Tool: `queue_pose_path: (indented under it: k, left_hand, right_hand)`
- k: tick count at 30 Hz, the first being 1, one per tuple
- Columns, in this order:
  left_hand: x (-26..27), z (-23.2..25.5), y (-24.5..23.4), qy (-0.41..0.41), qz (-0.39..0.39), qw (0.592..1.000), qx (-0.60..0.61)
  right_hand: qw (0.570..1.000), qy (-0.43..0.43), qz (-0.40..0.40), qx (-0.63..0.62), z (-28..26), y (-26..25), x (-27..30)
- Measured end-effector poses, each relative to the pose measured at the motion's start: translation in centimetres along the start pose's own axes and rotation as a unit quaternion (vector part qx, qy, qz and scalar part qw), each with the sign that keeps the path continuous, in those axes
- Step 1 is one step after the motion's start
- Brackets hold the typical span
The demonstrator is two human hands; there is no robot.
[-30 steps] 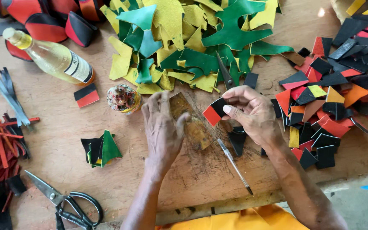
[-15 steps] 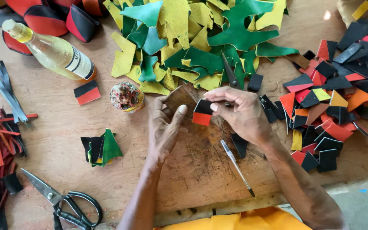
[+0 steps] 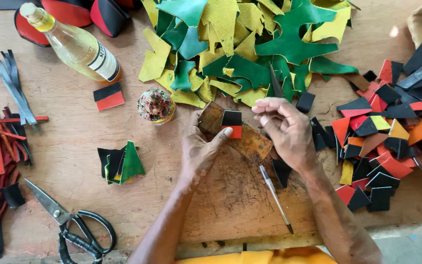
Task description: The person uses shears to cut small pieces of colored leather on a wooden workbench. They repeatedly pick up pieces, trim edges, and place the cut pieces into a cardboard box. The person also handles a small wooden block and a pen during the process.
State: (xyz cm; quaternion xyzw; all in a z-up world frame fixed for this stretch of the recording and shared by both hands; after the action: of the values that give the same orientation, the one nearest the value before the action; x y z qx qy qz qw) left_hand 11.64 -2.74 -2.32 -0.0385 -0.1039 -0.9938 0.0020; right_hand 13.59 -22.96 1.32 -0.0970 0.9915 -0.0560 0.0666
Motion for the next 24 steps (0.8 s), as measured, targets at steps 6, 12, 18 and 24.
queue_pose_path:
  k: [6,12,18,24]
  left_hand:
    - [0.0,0.6,0.2,-0.003,-0.009,1.000,0.003]
    - [0.3,0.8,0.5,-0.014,-0.083,0.995,0.052]
    - [0.3,0.1,0.4,-0.044,-0.086,0.986,0.134]
    - [0.1,-0.6,-0.6,-0.066,-0.051,0.996,0.042]
  right_hand:
    - [0.957,-0.164,-0.065,0.230,-3.0,1.1,0.1]
    - [0.956,-0.108,-0.062,0.265,-2.8,1.5,-0.1]
    - [0.947,-0.145,-0.067,0.279,-3.1,1.6,0.1]
    - [0.947,-0.139,-0.098,0.274,-3.0,2.0,0.2]
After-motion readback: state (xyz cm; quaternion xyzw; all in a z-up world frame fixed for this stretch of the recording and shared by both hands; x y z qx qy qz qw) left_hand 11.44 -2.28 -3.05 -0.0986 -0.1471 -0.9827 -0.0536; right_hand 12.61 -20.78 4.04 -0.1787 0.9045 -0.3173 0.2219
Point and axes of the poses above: each hand's wrist, its own x-axis away from the middle knuckle, its own y-axis out of the palm, z = x × y, the point moved 4 cm from there along -x, towards the middle knuckle, and after that the axes turned 2 degrees about -z, right-handed, at the moved point
